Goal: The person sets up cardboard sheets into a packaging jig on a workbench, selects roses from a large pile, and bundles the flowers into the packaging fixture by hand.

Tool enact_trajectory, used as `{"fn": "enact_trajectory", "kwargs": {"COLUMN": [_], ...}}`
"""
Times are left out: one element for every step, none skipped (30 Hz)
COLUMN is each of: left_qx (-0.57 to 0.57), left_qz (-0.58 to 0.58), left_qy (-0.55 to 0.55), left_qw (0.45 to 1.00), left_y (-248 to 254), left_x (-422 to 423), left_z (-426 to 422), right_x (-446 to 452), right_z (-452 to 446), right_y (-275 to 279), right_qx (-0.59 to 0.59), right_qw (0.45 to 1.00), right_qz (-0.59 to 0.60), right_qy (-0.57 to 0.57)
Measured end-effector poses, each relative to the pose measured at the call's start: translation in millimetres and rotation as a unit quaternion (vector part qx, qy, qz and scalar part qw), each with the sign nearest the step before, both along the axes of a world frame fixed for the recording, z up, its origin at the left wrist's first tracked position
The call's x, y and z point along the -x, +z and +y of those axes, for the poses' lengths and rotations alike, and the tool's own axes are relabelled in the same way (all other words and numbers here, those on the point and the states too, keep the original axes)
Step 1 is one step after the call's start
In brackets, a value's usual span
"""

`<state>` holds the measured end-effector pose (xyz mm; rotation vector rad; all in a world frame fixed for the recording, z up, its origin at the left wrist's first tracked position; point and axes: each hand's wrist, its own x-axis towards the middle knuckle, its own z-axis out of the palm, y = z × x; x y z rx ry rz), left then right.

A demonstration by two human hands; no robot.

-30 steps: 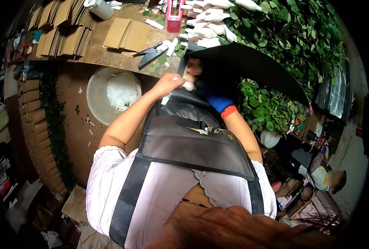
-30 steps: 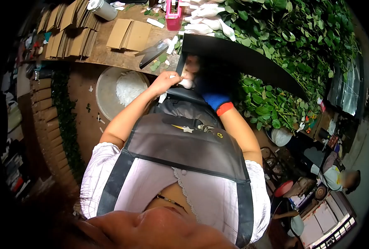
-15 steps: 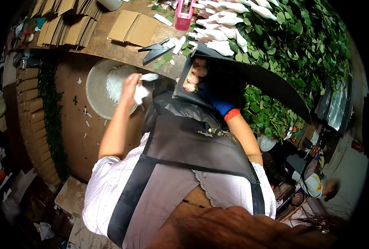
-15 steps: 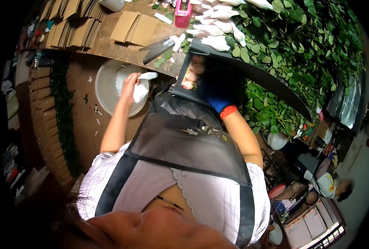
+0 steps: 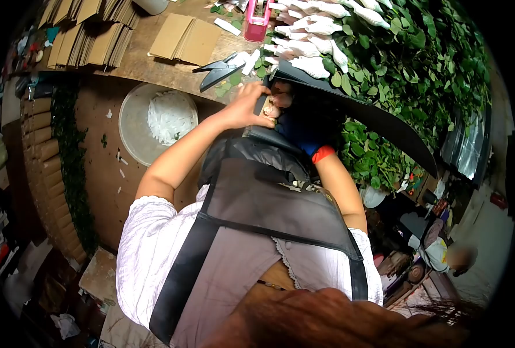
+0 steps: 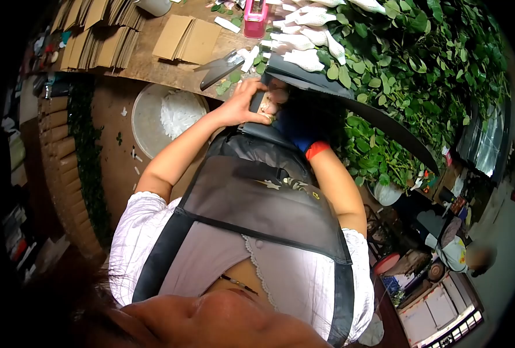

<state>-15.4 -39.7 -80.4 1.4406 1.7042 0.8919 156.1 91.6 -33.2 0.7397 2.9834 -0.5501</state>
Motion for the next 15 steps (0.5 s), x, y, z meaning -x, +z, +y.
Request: {"fn": "enact_trajectory", "kwargs": {"left_qx": [-0.004, 0.013, 0.029, 0.045, 0.037, 0.030, 0.025, 0.034, 0.040, 0.045, 0.047, 0.012, 0.018, 0.025, 0.030], "left_qz": [0.019, 0.022, 0.026, 0.031, 0.033, 0.032, 0.030, 0.019, 0.019, 0.020, 0.022, 0.044, 0.039, 0.033, 0.027], "left_qy": [-0.027, -0.040, -0.055, -0.070, -0.073, -0.072, -0.069, -0.075, -0.077, -0.081, -0.082, -0.058, -0.056, -0.055, -0.056], "left_qw": [0.999, 0.999, 0.998, 0.996, 0.996, 0.996, 0.997, 0.996, 0.996, 0.996, 0.995, 0.997, 0.998, 0.998, 0.998], "left_y": [-10, -19, -23, -27, -31, -30, -30, -30, -29, -29, -29, -29, -31, -33, -31], "left_x": [-4, -5, -4, 0, 2, 3, 1, 2, 0, 0, 1, -2, -2, -3, -3], "left_z": [5, 6, 7, 9, 9, 9, 7, 8, 8, 9, 11, 8, 8, 6, 7], "right_x": [-2, -6, -7, -10, -13, -15, -15, -15, -14, -12, -8, -2, 2, 0, 3], "right_z": [0, 0, 0, 0, -1, 0, -2, -3, -4, -5, -5, -6, -8, -10, -11], "right_y": [-3, -3, -1, 4, 10, 14, 17, 14, 10, 6, -4, -13, -19, -22, -14], "right_qx": [-0.019, -0.035, -0.053, -0.071, -0.077, -0.080, -0.077, -0.064, -0.051, -0.040, -0.007, 0.025, 0.059, 0.095, 0.129], "right_qw": [1.000, 0.999, 0.998, 0.997, 0.997, 0.996, 0.996, 0.996, 0.994, 0.991, 0.988, 0.982, 0.973, 0.970, 0.965], "right_qz": [-0.007, -0.009, -0.012, -0.013, -0.001, 0.012, 0.035, 0.064, 0.093, 0.123, 0.157, 0.189, 0.221, 0.222, 0.224], "right_qy": [-0.012, -0.015, -0.021, -0.028, -0.027, -0.024, -0.015, -0.003, 0.011, 0.021, 0.001, -0.015, -0.028, -0.042, -0.056]}}
